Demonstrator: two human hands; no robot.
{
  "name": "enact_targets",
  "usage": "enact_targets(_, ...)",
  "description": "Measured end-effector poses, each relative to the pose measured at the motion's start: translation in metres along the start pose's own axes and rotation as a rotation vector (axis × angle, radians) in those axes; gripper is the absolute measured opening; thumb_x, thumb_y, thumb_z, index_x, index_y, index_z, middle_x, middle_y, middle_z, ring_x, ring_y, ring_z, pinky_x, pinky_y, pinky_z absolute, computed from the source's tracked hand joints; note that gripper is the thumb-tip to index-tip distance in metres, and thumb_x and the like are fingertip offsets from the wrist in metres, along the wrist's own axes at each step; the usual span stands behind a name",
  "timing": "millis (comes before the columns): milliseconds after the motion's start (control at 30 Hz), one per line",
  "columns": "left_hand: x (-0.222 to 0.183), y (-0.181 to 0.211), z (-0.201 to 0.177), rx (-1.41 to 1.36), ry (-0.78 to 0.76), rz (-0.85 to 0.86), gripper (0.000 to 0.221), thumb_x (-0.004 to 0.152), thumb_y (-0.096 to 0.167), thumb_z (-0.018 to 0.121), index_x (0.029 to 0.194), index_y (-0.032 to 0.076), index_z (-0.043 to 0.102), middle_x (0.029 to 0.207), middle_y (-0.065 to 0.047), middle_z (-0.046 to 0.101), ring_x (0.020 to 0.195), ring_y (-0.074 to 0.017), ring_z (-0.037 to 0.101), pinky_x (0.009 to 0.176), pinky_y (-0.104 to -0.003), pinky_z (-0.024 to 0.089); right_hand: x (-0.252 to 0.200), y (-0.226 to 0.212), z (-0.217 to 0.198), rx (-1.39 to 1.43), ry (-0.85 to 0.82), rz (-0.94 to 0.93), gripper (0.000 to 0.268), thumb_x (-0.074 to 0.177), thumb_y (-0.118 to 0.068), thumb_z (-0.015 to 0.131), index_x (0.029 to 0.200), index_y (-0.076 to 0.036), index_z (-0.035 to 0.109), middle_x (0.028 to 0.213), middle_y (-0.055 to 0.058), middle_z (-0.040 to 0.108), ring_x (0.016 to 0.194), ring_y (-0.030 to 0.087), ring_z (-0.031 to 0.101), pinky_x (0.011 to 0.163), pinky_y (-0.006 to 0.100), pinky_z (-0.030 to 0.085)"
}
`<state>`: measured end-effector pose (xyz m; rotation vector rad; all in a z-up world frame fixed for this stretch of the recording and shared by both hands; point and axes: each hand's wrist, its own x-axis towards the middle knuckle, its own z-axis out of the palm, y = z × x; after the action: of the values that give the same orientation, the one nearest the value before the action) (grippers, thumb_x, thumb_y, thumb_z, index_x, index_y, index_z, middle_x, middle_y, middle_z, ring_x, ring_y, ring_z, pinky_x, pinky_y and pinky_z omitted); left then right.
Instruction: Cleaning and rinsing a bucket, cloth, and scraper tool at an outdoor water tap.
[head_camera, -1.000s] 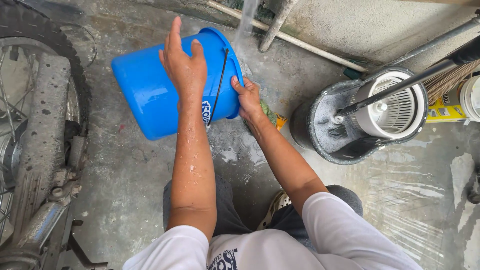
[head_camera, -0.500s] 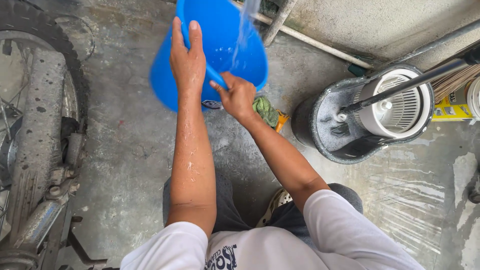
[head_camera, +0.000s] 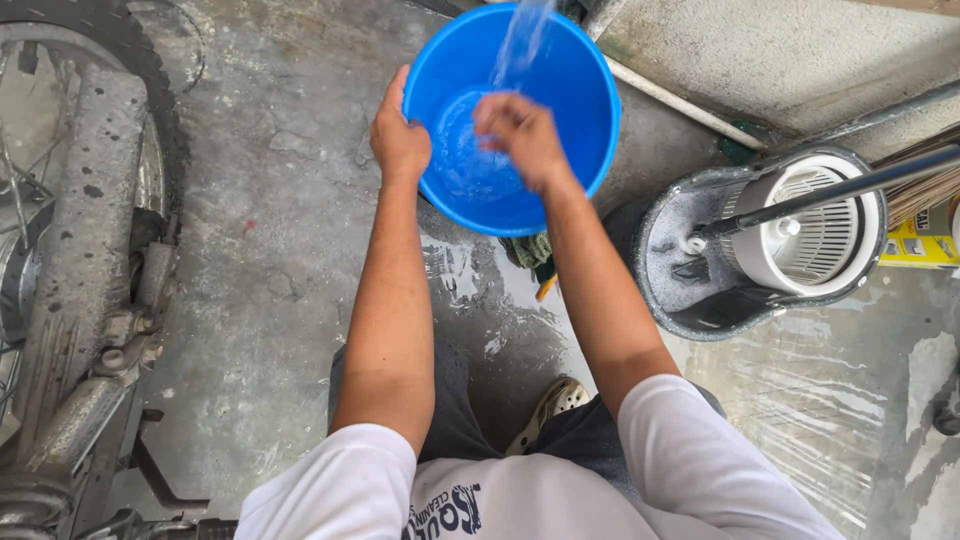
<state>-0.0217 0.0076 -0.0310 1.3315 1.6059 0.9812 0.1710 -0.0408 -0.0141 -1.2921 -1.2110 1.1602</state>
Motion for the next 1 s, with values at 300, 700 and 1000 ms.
enact_targets(300, -0.008, 0.001, 0.005, 0.076, 0.079, 0.087, 0.055, 0.093, 0.008, 0.07, 0.141, 0.031, 0.058, 0.13, -0.009, 0.071, 0.117, -0.0292, 0.069, 0.098, -0.042, 0.052, 0.109, 0.07, -0.053, 0.993, 0.432, 0.525, 0.037, 0.102, -0.014, 0.037, 0.117, 0.011, 0.06, 0.104, 0.028, 0.071, 0.093, 0.04, 0.073, 0.084, 0.052, 0.064)
enact_targets(700, -0.002, -0.008, -0.004, 0.021, 0.042, 0.19, 0.048, 0.095, 0.01, 0.07, 0.139, 0.027, 0.062, 0.124, -0.008, 0.075, 0.115, -0.0274, 0.072, 0.101, -0.041, 0.052, 0.104, 0.042, -0.075, 1.017, 0.311, 0.535, 0.023, 0.1, -0.013, 0.047, 0.102, 0.006, 0.058, 0.106, 0.026, 0.072, 0.101, 0.04, 0.072, 0.096, 0.056, 0.06)
enact_targets(1000, 0.001, 0.0, 0.008, 0.01, 0.037, 0.138, 0.048, 0.096, 0.015, 0.069, 0.14, 0.029, 0.06, 0.127, -0.008, 0.074, 0.117, -0.0267, 0.071, 0.101, -0.041, 0.052, 0.001, -0.01, 0.081, 0.249, -0.227, 0.575, 0.06, 0.101, -0.055, 0.036, 0.138, -0.011, 0.054, 0.144, 0.01, 0.057, 0.126, 0.027, 0.055, 0.108, 0.046, 0.042)
